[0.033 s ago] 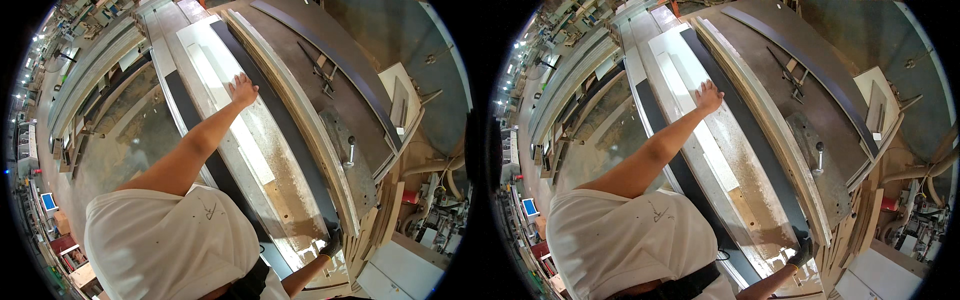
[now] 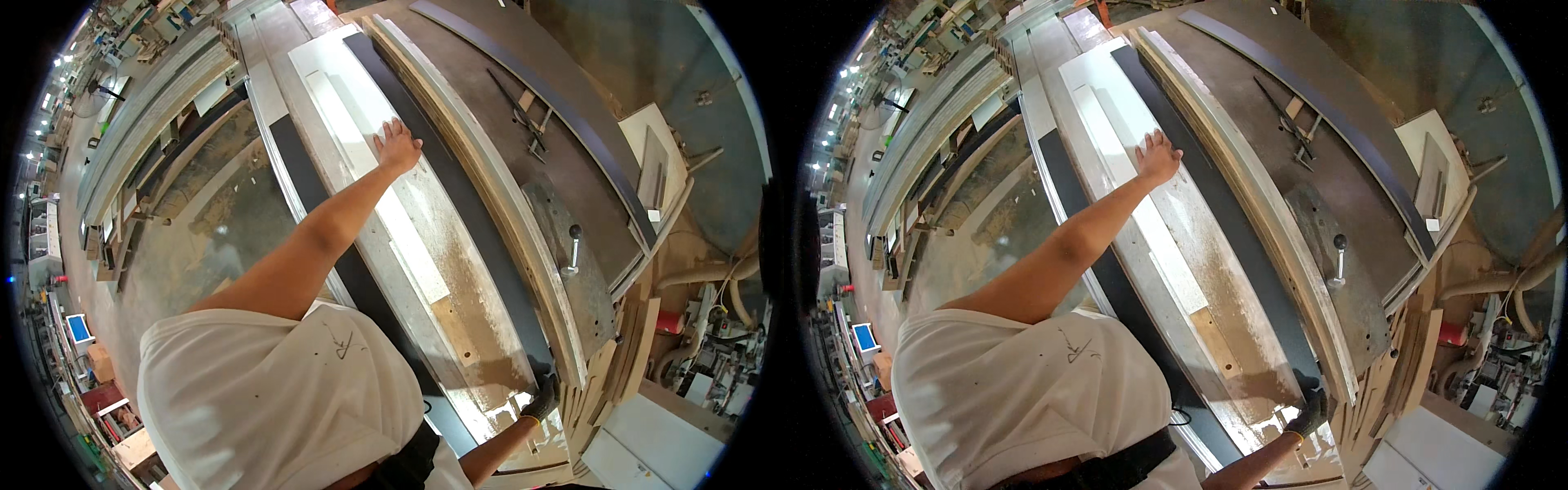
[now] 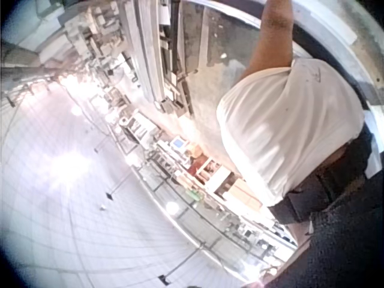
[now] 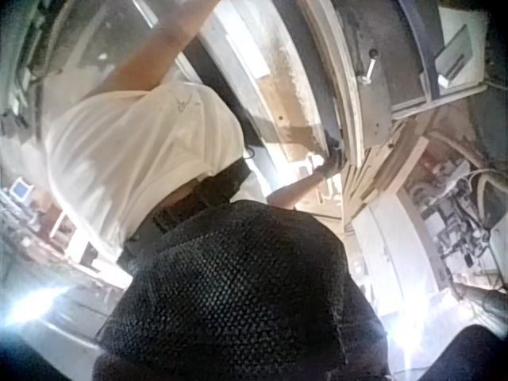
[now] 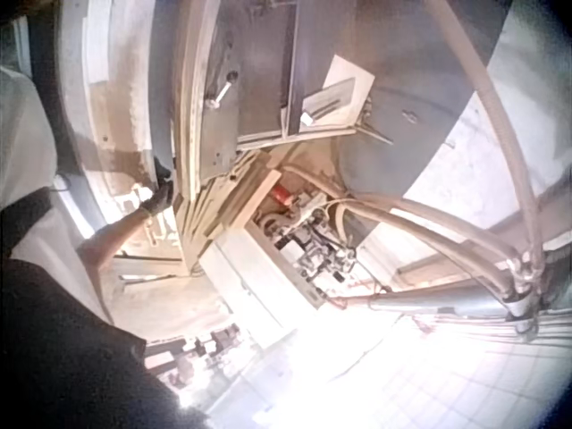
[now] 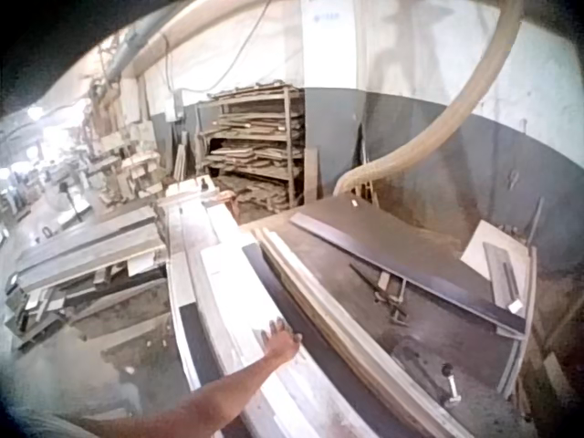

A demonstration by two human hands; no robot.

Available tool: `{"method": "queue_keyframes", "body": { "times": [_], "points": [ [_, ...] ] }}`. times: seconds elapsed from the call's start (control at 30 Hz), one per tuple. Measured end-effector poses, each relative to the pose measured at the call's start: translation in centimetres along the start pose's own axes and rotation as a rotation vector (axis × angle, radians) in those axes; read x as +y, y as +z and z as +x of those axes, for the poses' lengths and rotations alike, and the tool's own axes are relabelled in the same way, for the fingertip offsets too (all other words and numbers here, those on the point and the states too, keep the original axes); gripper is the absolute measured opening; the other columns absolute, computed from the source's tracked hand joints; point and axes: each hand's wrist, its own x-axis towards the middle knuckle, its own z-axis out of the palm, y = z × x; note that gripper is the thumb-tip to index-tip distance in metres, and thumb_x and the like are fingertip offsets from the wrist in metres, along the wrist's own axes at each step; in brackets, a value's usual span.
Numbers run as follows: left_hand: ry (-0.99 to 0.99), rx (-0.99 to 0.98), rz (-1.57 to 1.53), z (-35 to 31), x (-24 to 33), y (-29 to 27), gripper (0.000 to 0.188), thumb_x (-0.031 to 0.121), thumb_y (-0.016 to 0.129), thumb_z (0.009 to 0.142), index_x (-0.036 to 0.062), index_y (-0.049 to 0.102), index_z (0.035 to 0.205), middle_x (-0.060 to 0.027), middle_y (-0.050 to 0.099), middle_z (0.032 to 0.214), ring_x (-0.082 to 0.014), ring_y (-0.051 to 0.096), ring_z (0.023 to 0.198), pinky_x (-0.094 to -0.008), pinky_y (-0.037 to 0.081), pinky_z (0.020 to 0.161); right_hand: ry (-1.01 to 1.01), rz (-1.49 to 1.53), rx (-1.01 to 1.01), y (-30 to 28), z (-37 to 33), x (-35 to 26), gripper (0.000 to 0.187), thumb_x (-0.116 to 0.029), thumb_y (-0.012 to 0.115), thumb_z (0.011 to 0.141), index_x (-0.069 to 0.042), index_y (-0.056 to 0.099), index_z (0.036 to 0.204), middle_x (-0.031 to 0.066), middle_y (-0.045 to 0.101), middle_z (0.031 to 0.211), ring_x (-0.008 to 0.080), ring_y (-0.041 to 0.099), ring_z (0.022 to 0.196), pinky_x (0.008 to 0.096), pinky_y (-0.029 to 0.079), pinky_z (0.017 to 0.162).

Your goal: The person slides a length of dark-finished wood across a large table-mounted machine while using their gloved hand to apply adhesive to a groove in the wood.

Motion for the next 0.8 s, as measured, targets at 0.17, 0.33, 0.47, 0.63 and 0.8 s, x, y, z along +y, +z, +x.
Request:
{"method": "queue_keyframes", "body": {
  "times": [0.17, 0.33, 0.47, 0.63, 0.8],
  "points": [
    [0.017, 0.028, 0.003, 2.5, -1.8, -1.2, 0.068, 0.040, 0.052, 0.101, -0.0036, 0.036, 0.152, -0.0213, 0.020, 0.166, -0.0449, 0.016, 0.153, -0.0695, 0.017, 0.118, -0.004, 0.003, -0.060, 3.8, -1.7, -1.9, 0.038, -0.011, 0.068, 0.090, 0.006, 0.068, 0.124, 0.0181, 0.073, 0.112, 0.0286, 0.071, 0.097, 0.0382, 0.054, 0.086],
    [0.015, 0.037, -0.016, 4.2, -2.7, -2.1, 0.069, 0.040, 0.053, 0.101, -0.0036, 0.036, 0.152, -0.0214, 0.022, 0.165, -0.0447, 0.016, 0.153, -0.0699, 0.018, 0.118, 0.050, -0.072, -0.078, 5.4, -1.2, -2.3, 0.037, -0.010, 0.071, 0.087, 0.003, 0.070, 0.121, 0.0147, 0.072, 0.115, 0.0264, 0.070, 0.099, 0.0389, 0.053, 0.087],
    [-0.011, -0.043, -0.011, 5.6, -2.6, -3.6, 0.074, 0.040, 0.052, 0.101, -0.0044, 0.028, 0.156, -0.0193, 0.020, 0.166, -0.0422, 0.012, 0.154, -0.0673, 0.015, 0.120, 0.058, -0.152, -0.079, 7.2, -1.6, -2.7, 0.040, -0.009, 0.073, 0.084, 0.002, 0.070, 0.122, 0.0126, 0.072, 0.116, 0.0247, 0.068, 0.100, 0.0389, 0.051, 0.090],
    [-0.002, 0.034, 0.029, 8.2, -4.6, -3.3, 0.069, 0.042, 0.053, 0.101, -0.0016, 0.037, 0.152, -0.0203, 0.022, 0.165, -0.0447, 0.016, 0.153, -0.0710, 0.019, 0.117, 0.029, -0.127, -0.089, 9.5, -1.3, -2.8, 0.042, -0.009, 0.073, 0.085, 0.002, 0.069, 0.125, 0.0121, 0.072, 0.115, 0.0246, 0.068, 0.098, 0.0384, 0.051, 0.093],
    [-0.013, -0.025, -0.007, 10.0, -5.5, -4.2, 0.073, 0.039, 0.051, 0.101, -0.0046, 0.029, 0.155, -0.0202, 0.020, 0.166, -0.0435, 0.012, 0.154, -0.0690, 0.015, 0.119, 0.009, -0.170, -0.124, 11.4, -1.9, -3.4, 0.041, -0.012, 0.074, 0.086, 0.002, 0.069, 0.125, 0.0115, 0.072, 0.115, 0.0238, 0.068, 0.098, 0.0371, 0.051, 0.093]
  ]
}}
